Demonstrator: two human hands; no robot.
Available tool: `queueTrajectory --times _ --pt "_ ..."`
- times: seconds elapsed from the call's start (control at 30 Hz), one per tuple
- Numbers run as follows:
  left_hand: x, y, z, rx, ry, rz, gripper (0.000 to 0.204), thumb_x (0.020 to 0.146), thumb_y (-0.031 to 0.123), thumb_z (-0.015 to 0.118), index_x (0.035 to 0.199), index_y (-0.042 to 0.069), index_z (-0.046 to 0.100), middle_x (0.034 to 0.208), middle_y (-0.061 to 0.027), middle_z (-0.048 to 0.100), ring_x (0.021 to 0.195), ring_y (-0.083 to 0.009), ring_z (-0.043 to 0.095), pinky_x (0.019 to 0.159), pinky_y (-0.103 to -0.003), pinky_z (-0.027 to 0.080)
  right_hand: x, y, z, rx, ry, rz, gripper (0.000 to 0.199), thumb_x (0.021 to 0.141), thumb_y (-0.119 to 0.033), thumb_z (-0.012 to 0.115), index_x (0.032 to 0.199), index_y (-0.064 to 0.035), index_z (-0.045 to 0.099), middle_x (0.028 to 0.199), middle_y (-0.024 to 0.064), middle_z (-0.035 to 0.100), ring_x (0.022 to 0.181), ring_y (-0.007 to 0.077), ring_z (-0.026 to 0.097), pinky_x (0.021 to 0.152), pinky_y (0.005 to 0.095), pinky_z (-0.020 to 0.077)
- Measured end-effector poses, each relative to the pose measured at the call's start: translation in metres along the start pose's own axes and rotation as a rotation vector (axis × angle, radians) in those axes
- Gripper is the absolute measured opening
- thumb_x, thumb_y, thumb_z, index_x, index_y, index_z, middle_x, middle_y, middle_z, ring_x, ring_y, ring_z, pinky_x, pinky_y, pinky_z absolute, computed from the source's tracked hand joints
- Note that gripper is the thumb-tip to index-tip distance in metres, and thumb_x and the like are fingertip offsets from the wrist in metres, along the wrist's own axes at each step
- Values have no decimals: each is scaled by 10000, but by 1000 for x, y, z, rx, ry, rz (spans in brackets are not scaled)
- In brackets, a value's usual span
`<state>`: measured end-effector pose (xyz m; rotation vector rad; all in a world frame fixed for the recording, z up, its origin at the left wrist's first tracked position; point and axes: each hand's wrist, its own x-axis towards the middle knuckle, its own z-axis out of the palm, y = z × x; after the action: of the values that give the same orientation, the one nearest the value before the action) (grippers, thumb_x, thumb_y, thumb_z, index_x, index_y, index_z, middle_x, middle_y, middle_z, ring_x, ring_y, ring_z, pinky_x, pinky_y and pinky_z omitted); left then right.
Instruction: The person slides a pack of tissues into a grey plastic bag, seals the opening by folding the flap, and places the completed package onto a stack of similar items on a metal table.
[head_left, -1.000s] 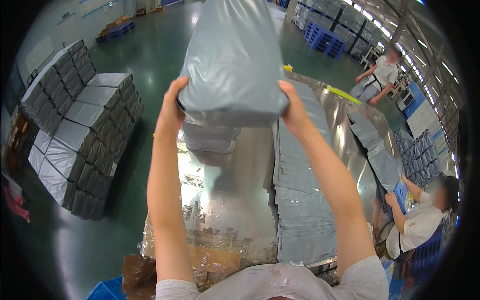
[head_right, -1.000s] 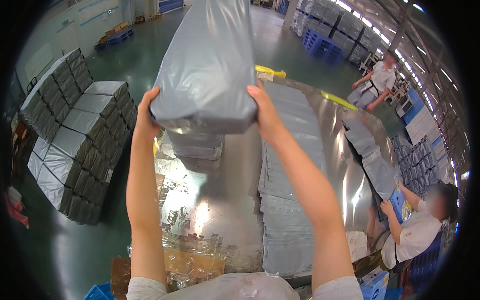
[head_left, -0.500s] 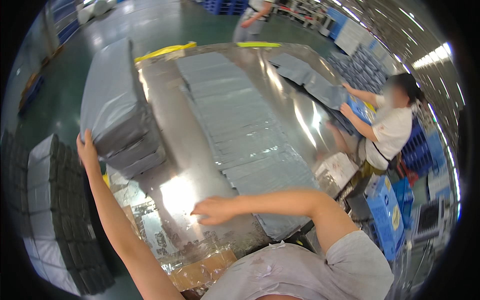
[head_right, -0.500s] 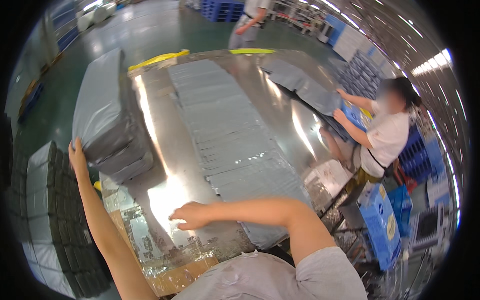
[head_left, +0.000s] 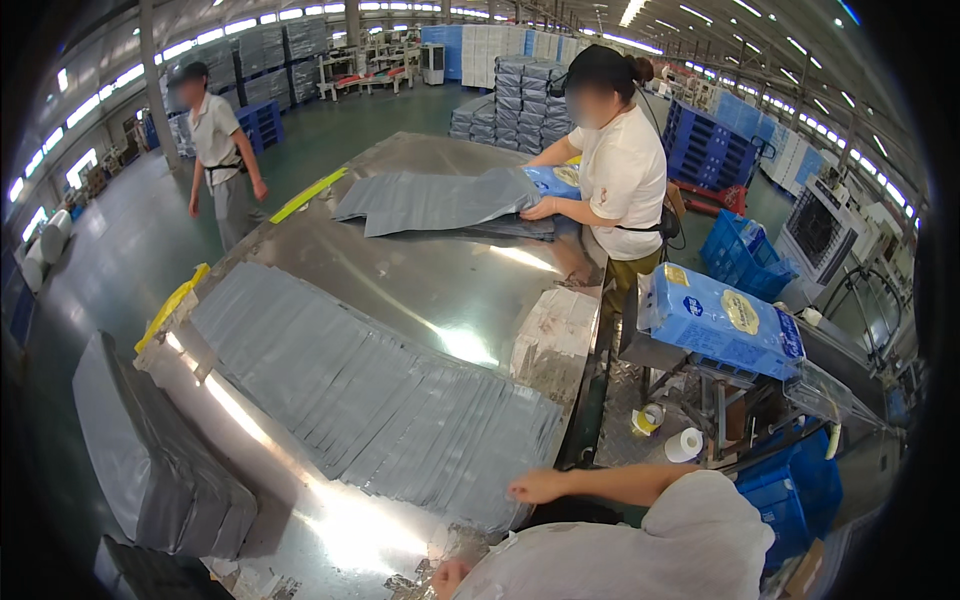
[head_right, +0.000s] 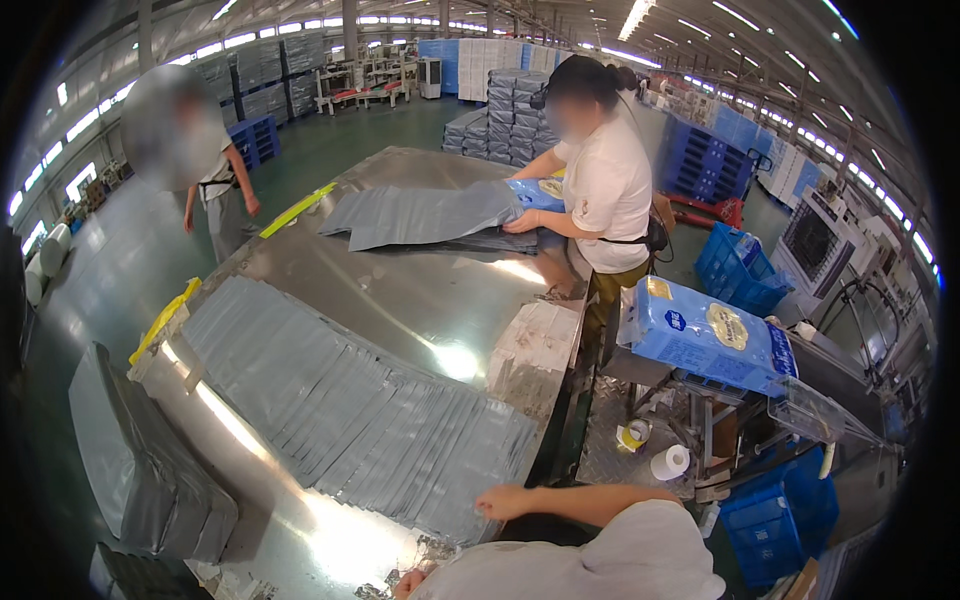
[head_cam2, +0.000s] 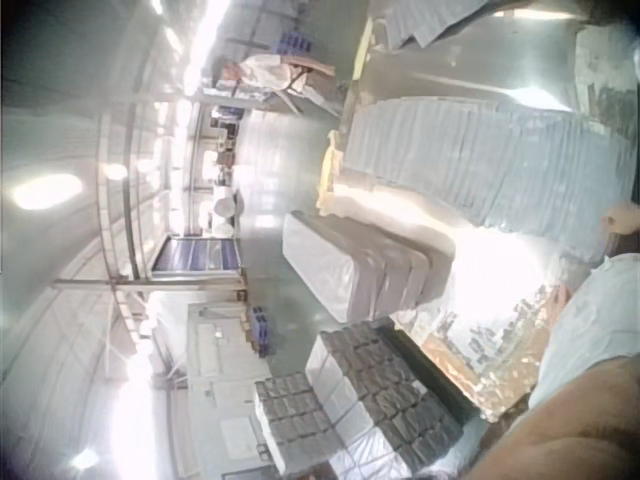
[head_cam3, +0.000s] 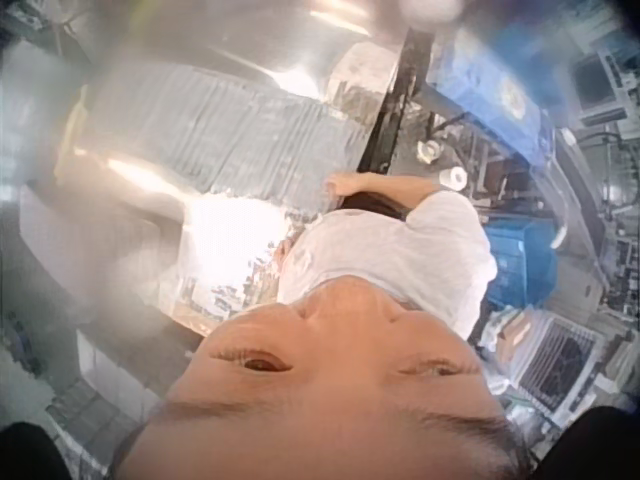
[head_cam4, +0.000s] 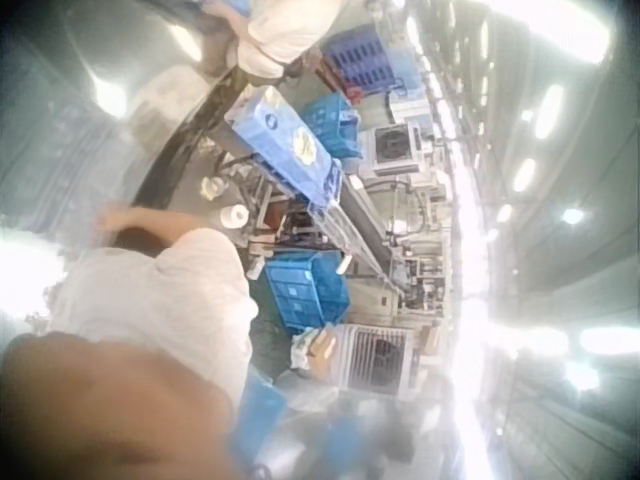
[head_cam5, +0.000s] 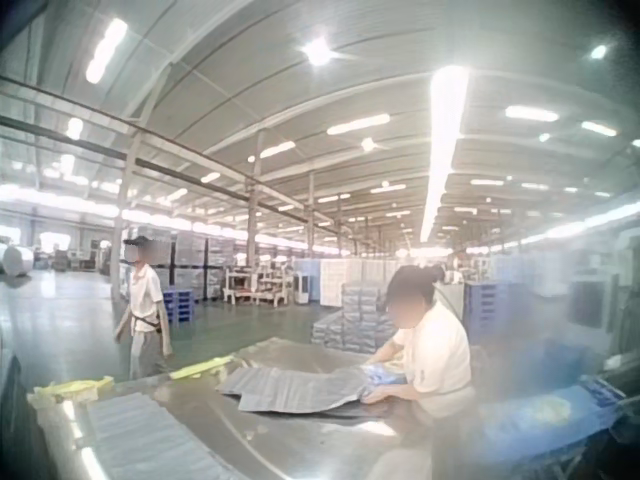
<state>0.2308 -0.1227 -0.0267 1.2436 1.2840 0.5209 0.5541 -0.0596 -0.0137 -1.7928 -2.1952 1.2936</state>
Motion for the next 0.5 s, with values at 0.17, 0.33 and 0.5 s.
queueTrajectory --times 0.17,0.33,0.5 --pt "-17 136 -12 -165 48 -47 299 859 280 504 794 -4 574 702 -59 559 672 -125 457 608 -287 389 -23 51 -104 -441 72 139 268 663 -220 530 880 -86 612 863 143 615 851 319 586 716 424 480" --pt "-14 135 -38 174 495 113 280 818 180 482 673 -53 536 558 -117 515 550 -160 422 511 -327 362 -75 149 -229 -1072 230 514 198 689 -201 563 817 -75 646 901 121 596 897 288 524 774 444 368" --pt "-5 165 9 328 440 64 317 851 220 461 690 -39 546 612 -143 556 579 -184 464 571 -338 398 -112 246 -282 -1217 261 857 302 808 -225 470 1025 -77 618 1076 128 560 1060 311 470 878 508 298"
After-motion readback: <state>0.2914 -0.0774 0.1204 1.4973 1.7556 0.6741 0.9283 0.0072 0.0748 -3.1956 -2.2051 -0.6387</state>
